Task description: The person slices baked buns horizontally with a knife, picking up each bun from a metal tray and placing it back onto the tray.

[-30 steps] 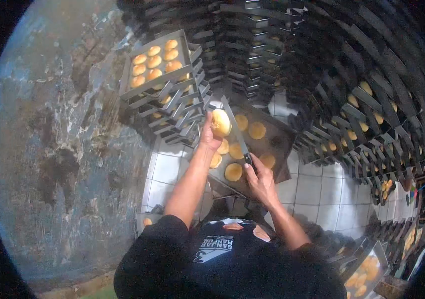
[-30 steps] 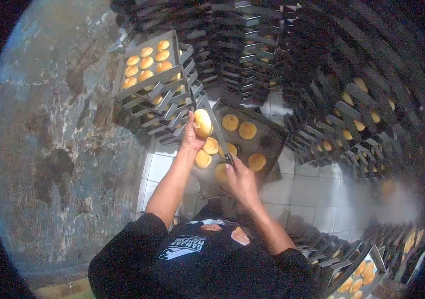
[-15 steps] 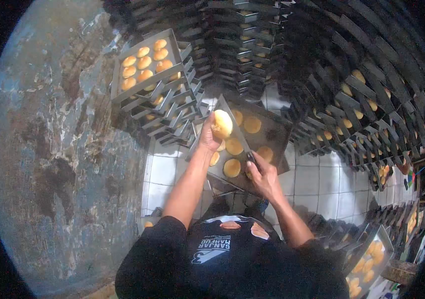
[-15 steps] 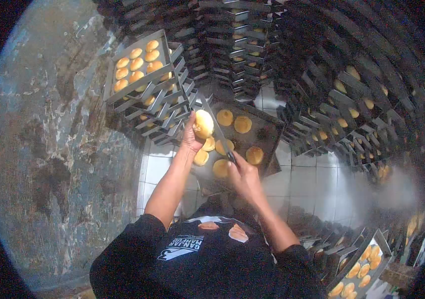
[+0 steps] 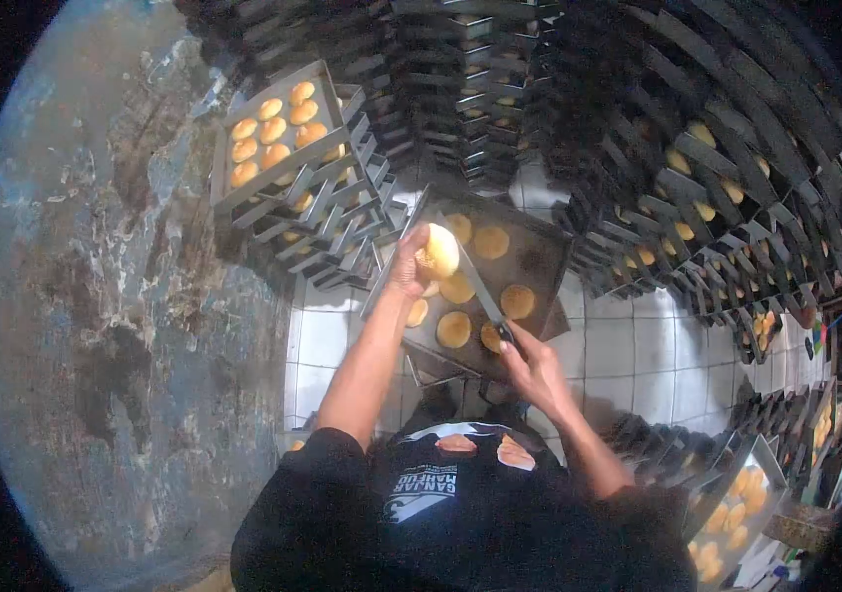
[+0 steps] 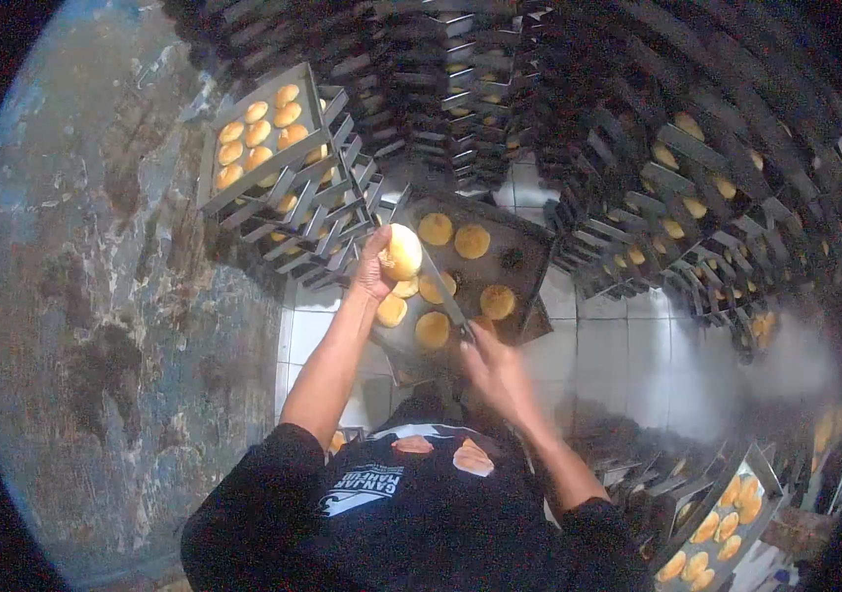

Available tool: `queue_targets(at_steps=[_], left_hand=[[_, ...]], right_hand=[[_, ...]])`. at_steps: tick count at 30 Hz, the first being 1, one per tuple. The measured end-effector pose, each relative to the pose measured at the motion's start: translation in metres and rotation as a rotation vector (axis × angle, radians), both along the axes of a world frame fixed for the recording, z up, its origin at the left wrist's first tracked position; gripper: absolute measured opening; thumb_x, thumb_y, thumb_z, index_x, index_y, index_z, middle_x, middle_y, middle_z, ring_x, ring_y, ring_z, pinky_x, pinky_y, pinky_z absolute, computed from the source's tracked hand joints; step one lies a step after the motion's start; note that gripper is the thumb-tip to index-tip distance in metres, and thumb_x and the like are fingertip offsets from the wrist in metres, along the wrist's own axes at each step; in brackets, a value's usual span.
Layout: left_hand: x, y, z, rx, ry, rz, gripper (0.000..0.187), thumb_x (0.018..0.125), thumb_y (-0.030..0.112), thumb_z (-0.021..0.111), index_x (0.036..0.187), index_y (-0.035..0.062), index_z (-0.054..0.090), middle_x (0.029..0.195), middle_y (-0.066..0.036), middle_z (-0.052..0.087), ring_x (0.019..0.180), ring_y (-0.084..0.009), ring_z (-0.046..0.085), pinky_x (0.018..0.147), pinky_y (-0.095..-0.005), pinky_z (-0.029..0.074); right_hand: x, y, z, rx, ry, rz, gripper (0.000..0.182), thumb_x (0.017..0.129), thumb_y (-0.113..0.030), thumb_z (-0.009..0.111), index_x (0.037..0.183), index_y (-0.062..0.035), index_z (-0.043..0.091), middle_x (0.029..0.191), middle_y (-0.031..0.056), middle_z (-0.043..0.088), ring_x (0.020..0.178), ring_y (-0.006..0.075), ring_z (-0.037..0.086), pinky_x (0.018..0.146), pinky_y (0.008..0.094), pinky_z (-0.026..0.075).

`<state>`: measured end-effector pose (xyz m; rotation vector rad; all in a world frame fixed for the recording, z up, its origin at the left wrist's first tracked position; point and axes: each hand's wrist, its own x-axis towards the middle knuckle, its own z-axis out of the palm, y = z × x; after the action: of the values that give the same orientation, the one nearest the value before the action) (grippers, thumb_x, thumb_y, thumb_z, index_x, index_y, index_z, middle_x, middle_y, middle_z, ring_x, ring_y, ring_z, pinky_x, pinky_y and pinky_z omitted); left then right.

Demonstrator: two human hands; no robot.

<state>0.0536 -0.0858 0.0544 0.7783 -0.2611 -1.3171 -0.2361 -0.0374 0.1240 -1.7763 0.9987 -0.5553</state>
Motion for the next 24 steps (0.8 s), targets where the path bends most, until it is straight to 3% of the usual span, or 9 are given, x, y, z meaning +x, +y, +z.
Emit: queue_targets(at_steps=[4,6,8,10,12,14,16,19,24], left_hand=[[-0.035,0.005,-0.001,0.030,-0.110,-0.154,0.046,0.082,0.040,0.082,0.110,0.0084,0.064,0.100,-0.005,0.070,0.089,-0.0192,0.070,0.082,-0.0364,0.060],[-0.047,0.001,-0.007,0.022,-0.089,-0.202,0.042,0.082,0.039,0.082,0.109,0.0104,0.064,0.100,-0.005,0.070,0.090,-0.0192,0.070,0.084,-0.0351,0.059],[-0.040,-0.004,-0.010,0.021,-0.088,-0.166,0.039,0.083,0.037,0.081,0.107,0.0109,0.064,0.099,-0.005,0.070,0.089,-0.0191,0.070,0.083,-0.0357,0.060],[-0.028,-0.009,-0.001,0.013,-0.085,-0.117,0.037,0.084,0.036,0.081,0.105,0.0114,0.064,0.099,-0.005,0.069,0.089,-0.0190,0.070,0.082,-0.0362,0.060],[-0.019,-0.007,0.013,0.075,-0.079,-0.026,0.025,0.088,0.026,0.077,0.099,0.0102,0.062,0.090,-0.005,0.069,0.079,-0.0196,0.070,0.071,-0.0374,0.060],[-0.015,-0.008,0.003,0.046,-0.078,-0.053,0.025,0.087,0.025,0.078,0.100,0.0105,0.062,0.090,-0.006,0.069,0.079,-0.0202,0.071,0.071,-0.0387,0.060],[-0.032,-0.008,-0.004,0.033,-0.071,-0.118,0.027,0.087,0.024,0.078,0.102,0.0097,0.062,0.091,-0.006,0.069,0.078,-0.0202,0.071,0.070,-0.0397,0.061],[-0.058,-0.011,-0.018,0.078,-0.011,-0.156,0.028,0.086,0.023,0.079,0.102,0.0088,0.061,0.093,-0.006,0.069,0.081,-0.0196,0.070,0.074,-0.0391,0.061],[-0.048,-0.023,-0.010,0.139,-0.072,-0.001,0.027,0.087,0.021,0.079,0.102,0.0080,0.061,0.090,-0.006,0.068,0.080,-0.0198,0.070,0.069,-0.0377,0.061]], right_hand=[[0.010,-0.021,0.002,0.124,-0.001,0.003,0.046,0.099,-0.027,0.058,0.136,0.0008,0.057,0.113,0.0259,0.070,0.107,0.0331,0.069,0.092,0.0405,0.052],[0.029,-0.041,-0.001,-0.111,-0.167,0.000,0.041,0.099,-0.024,0.060,0.131,-0.0001,0.061,0.097,0.0208,0.070,0.088,0.0290,0.067,0.081,0.0382,0.052],[0.027,-0.044,0.001,-0.015,-0.146,-0.007,0.041,0.098,-0.024,0.061,0.132,-0.0006,0.061,0.099,0.0214,0.070,0.088,0.0296,0.067,0.081,0.0384,0.052],[0.012,-0.032,-0.007,-0.115,-0.034,0.014,0.047,0.099,-0.028,0.057,0.136,0.0003,0.057,0.107,0.0281,0.070,0.097,0.0342,0.071,0.086,0.0415,0.053],[-0.012,-0.012,0.003,-0.014,0.011,0.020,0.045,0.098,-0.029,0.058,0.135,-0.0014,0.059,0.101,0.0276,0.071,0.092,0.0356,0.072,0.083,0.0426,0.054],[-0.024,0.000,0.007,0.307,0.117,0.000,0.044,0.098,-0.028,0.059,0.133,-0.0027,0.060,0.098,0.0278,0.071,0.091,0.0374,0.072,0.081,0.0437,0.054],[-0.015,-0.004,-0.005,0.293,0.082,-0.034,0.044,0.098,-0.029,0.059,0.132,-0.0023,0.061,0.098,0.0279,0.071,0.092,0.0387,0.072,0.081,0.0441,0.054],[0.012,-0.038,-0.023,-0.062,0.080,-0.017,0.045,0.097,-0.028,0.059,0.131,0.0008,0.060,0.102,0.0277,0.070,0.093,0.0387,0.071,0.082,0.0426,0.054],[-0.010,-0.028,-0.013,0.107,0.056,0.007,0.047,0.099,-0.029,0.059,0.135,0.0009,0.058,0.102,0.0262,0.071,0.093,0.0329,0.071,0.083,0.0413,0.054]])
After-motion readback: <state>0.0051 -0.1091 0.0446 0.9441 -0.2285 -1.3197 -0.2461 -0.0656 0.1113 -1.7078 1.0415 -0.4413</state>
